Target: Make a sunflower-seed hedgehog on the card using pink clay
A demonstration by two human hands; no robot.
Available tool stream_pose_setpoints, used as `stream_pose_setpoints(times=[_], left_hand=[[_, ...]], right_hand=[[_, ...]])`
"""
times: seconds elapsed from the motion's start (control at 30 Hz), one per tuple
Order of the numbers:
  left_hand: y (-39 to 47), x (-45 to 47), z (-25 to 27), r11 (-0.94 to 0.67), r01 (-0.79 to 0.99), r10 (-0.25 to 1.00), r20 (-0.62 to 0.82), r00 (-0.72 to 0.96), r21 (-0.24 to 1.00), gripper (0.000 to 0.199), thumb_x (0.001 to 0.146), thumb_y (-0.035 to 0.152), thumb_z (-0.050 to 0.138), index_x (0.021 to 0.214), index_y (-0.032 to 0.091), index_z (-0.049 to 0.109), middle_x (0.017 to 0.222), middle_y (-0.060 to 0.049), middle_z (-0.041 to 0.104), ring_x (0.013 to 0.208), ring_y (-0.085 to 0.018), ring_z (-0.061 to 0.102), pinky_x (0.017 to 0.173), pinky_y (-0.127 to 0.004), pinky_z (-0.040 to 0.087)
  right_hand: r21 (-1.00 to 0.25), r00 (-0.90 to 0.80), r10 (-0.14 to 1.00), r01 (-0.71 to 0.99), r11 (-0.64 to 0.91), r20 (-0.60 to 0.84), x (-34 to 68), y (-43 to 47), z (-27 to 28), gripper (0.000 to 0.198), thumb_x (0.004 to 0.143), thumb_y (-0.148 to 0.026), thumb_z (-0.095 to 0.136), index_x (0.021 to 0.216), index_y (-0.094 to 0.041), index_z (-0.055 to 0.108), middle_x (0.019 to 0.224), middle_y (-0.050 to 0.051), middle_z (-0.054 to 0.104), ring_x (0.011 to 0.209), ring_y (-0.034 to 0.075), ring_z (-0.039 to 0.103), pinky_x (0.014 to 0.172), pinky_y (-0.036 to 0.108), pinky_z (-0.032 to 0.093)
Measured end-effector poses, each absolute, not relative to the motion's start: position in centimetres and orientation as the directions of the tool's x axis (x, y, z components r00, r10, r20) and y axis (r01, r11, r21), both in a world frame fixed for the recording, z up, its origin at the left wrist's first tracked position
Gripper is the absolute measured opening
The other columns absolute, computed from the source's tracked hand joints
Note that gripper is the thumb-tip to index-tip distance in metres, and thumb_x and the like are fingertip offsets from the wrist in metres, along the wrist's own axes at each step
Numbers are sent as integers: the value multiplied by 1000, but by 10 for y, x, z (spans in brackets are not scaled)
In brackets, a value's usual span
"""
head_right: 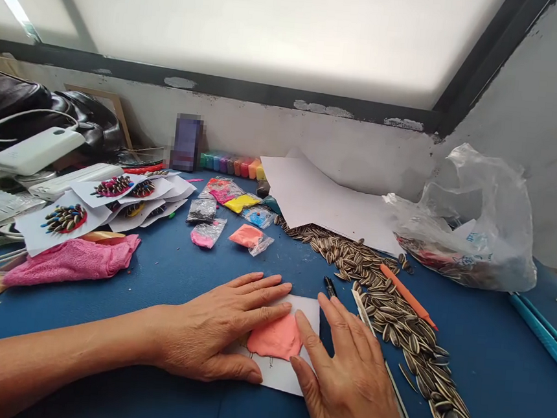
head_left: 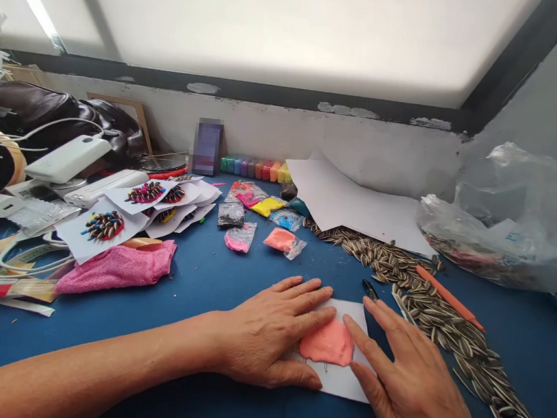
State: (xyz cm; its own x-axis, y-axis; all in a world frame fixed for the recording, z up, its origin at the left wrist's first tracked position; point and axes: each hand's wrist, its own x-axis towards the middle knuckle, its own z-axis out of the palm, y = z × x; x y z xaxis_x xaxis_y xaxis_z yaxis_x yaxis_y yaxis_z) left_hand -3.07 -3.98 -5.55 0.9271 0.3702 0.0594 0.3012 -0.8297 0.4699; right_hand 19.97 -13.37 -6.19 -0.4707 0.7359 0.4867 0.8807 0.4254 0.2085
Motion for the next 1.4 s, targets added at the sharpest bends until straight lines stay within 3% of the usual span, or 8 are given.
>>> stream_pose_setpoints(times=[0.37,0.63,0.87,1.07,1.4], left_hand=[[-40,-32,-56,-836,271,364,112,925,477,75,90,63,48,149,19,34,158,-15,24,147,-33,19,120,-53,17],[-41,-31,-57,-844,285,366,100,925,455,76,89,63,49,149,19,36,158,-16,23,147,-34,19,119,-54,18],[-42,-32,-59,-849,280,367,117,923,449,77,90,63,48,151,18,32,158,-16,22,148,-33,18,119,-55,18],[-43,-32,-58,-852,293,367,96,925,434,74,91,62,47,149,19,35,159,-15,19,149,-31,15,120,-53,16],[-43,-32,-60,-850,288,358,82,930,440,77,91,60,48,154,23,24,161,-7,17,149,-30,13,121,-50,14]], right_hand=[[282,-534,684,845,455,497,198,-133,-63,36,94,-32,48,121,-18,67,128,21,61,119,32,55,90,47,47],[148,-432,760,897,416,484,199,-137,-67,39,98,-35,43,128,-18,61,130,16,60,120,26,55,90,42,51],[269,-485,697,874,404,528,196,-138,-67,38,95,-36,45,119,-12,63,133,22,57,127,37,47,93,53,43],[288,-520,687,854,434,507,196,-137,-73,37,94,-33,47,116,-9,64,129,23,59,124,38,49,92,53,44],[425,-612,637,788,445,468,189,-146,-67,48,92,-40,46,126,-9,60,131,23,60,123,36,54,93,48,45]])
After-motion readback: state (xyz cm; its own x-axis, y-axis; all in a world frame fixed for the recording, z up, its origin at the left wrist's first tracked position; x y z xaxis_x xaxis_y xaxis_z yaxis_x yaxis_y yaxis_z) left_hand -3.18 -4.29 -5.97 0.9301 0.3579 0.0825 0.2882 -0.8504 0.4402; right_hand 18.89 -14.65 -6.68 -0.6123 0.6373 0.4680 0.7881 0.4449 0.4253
